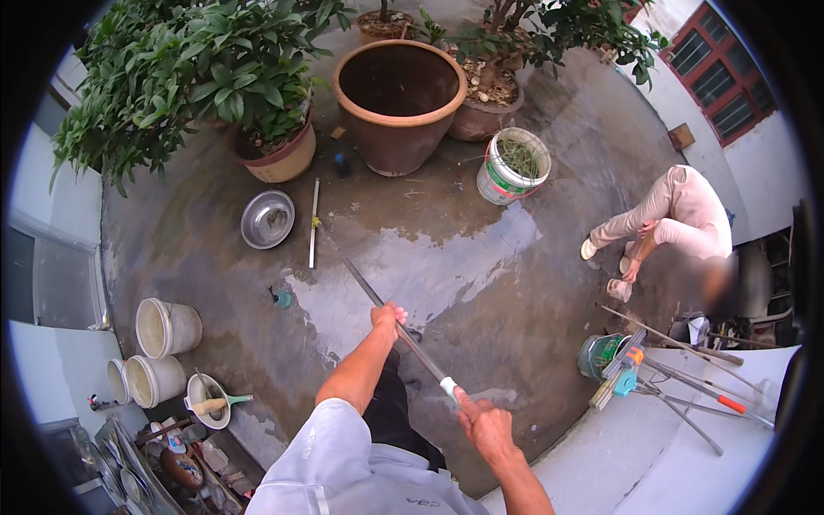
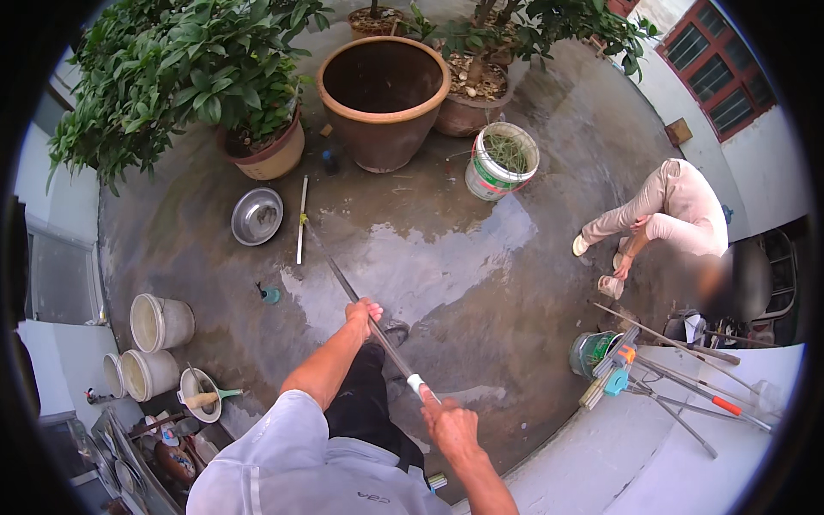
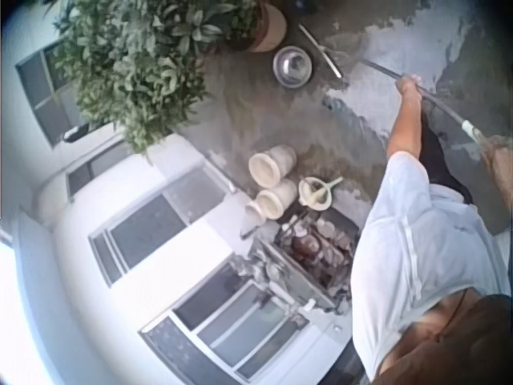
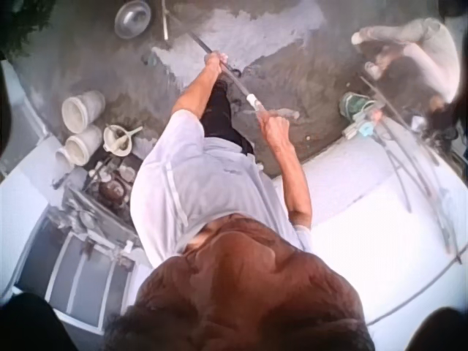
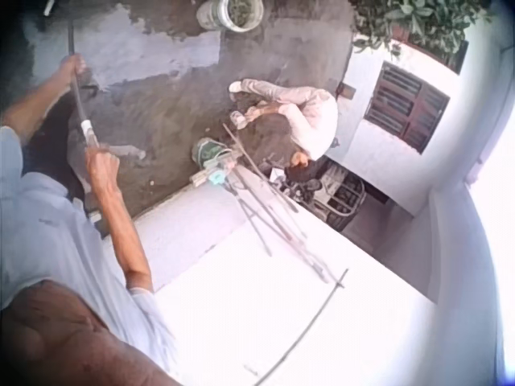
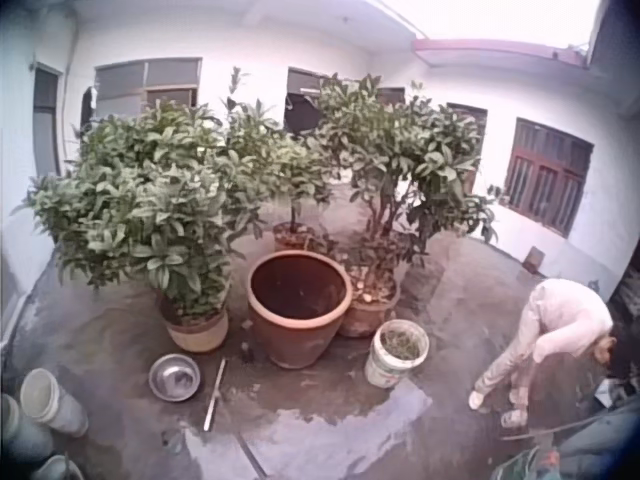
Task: The person uses a squeegee to push water and debris across a wet concrete patio. They move around potted plants and buckets, sweeping water toward a drain area while another person works nearby with a basin.
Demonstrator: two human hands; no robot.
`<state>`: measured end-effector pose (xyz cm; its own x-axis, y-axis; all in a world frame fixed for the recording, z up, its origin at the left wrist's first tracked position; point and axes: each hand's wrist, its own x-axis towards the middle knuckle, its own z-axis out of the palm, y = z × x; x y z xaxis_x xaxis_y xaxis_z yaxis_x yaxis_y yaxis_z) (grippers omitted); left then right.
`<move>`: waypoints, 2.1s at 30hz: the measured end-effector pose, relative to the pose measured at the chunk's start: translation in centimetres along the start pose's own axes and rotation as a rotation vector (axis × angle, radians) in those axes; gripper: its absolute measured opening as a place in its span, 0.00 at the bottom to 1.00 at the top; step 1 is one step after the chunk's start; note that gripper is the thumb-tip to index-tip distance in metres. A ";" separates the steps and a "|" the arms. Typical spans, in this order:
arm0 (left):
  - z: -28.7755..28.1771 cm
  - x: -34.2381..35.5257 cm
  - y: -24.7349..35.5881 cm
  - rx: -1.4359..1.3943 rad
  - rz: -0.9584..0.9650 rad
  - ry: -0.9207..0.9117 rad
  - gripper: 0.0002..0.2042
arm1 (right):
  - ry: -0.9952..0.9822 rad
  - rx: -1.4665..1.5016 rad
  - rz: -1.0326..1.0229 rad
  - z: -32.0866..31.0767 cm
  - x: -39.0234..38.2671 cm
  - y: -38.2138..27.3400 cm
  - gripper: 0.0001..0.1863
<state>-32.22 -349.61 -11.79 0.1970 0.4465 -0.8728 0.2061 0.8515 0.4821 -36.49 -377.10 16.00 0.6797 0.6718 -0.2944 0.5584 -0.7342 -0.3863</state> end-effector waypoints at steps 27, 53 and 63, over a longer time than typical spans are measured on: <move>14.3 -8.5 -2.2 0.289 -0.141 -0.047 0.08 | 0.026 0.255 0.344 -14.0 0.5 4.1 0.24; 26.0 12.6 -0.2 1.029 0.486 -0.116 0.13 | 0.224 0.494 0.567 -5.4 12.6 5.6 0.22; 17.3 -3.5 -12.6 1.736 0.488 -0.457 0.05 | -0.014 0.567 1.019 -7.3 -3.8 0.2 0.21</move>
<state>-18.98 -366.67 -13.48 0.6825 0.1841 -0.7073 0.6275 -0.6439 0.4378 -35.46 -380.50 23.37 0.6837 -0.1997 -0.7019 -0.5380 -0.7878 -0.2999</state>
